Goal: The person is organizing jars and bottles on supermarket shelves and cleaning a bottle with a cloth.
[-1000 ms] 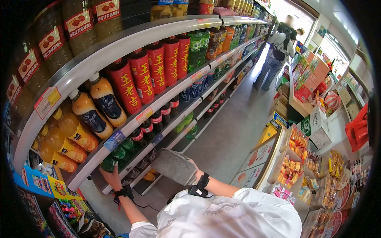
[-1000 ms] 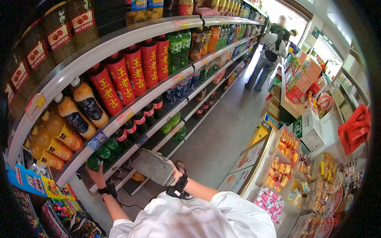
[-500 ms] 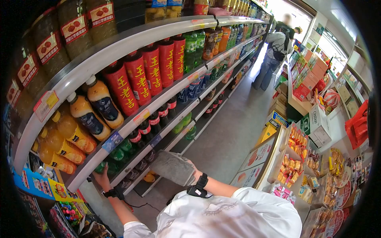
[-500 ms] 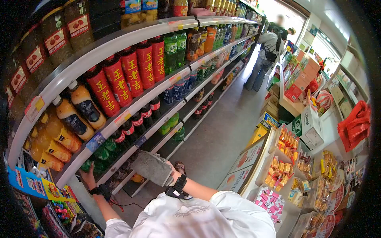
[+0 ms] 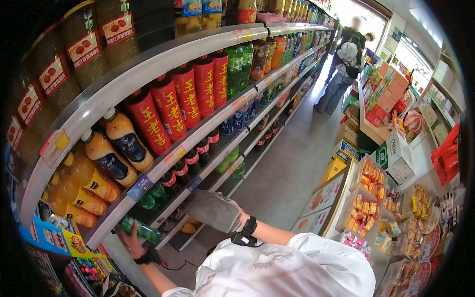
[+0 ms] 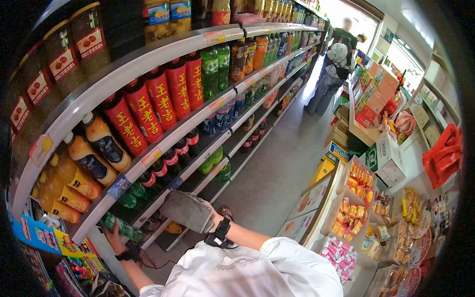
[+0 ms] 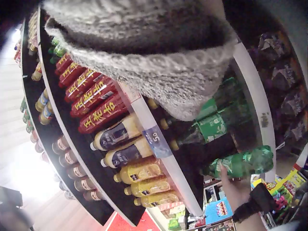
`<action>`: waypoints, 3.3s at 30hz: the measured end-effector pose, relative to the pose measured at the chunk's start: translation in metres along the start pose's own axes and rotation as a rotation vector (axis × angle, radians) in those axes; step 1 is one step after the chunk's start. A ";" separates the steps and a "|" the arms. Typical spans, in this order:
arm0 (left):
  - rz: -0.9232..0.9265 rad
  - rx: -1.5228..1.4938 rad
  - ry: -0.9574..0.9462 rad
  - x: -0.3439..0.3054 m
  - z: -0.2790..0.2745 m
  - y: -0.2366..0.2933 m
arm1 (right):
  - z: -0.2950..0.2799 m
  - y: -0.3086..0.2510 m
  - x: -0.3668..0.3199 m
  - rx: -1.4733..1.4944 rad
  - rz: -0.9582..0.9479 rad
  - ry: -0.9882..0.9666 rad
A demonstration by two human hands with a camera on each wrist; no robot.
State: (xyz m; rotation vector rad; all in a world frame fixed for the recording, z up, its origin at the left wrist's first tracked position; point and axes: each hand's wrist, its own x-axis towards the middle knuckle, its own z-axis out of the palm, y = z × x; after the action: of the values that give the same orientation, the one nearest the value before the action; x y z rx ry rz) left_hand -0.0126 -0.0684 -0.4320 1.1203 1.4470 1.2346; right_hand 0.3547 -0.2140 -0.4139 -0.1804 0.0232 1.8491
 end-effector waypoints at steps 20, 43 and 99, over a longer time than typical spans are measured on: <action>0.572 0.062 -0.501 -0.143 0.058 0.123 | 0.035 0.035 -0.001 -0.123 0.062 0.002; 1.207 -0.142 -0.279 -0.197 0.089 0.118 | 0.096 0.068 0.045 -0.972 -0.066 0.016; 0.500 -0.726 0.679 -0.299 0.330 0.163 | 0.111 -0.123 -0.017 -1.740 0.042 -0.851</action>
State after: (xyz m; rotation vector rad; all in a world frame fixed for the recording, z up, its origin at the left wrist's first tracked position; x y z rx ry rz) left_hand 0.3789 -0.2882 -0.2800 0.5705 0.9969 2.4157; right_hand 0.4647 -0.1831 -0.2927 -0.5345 -2.1538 1.3409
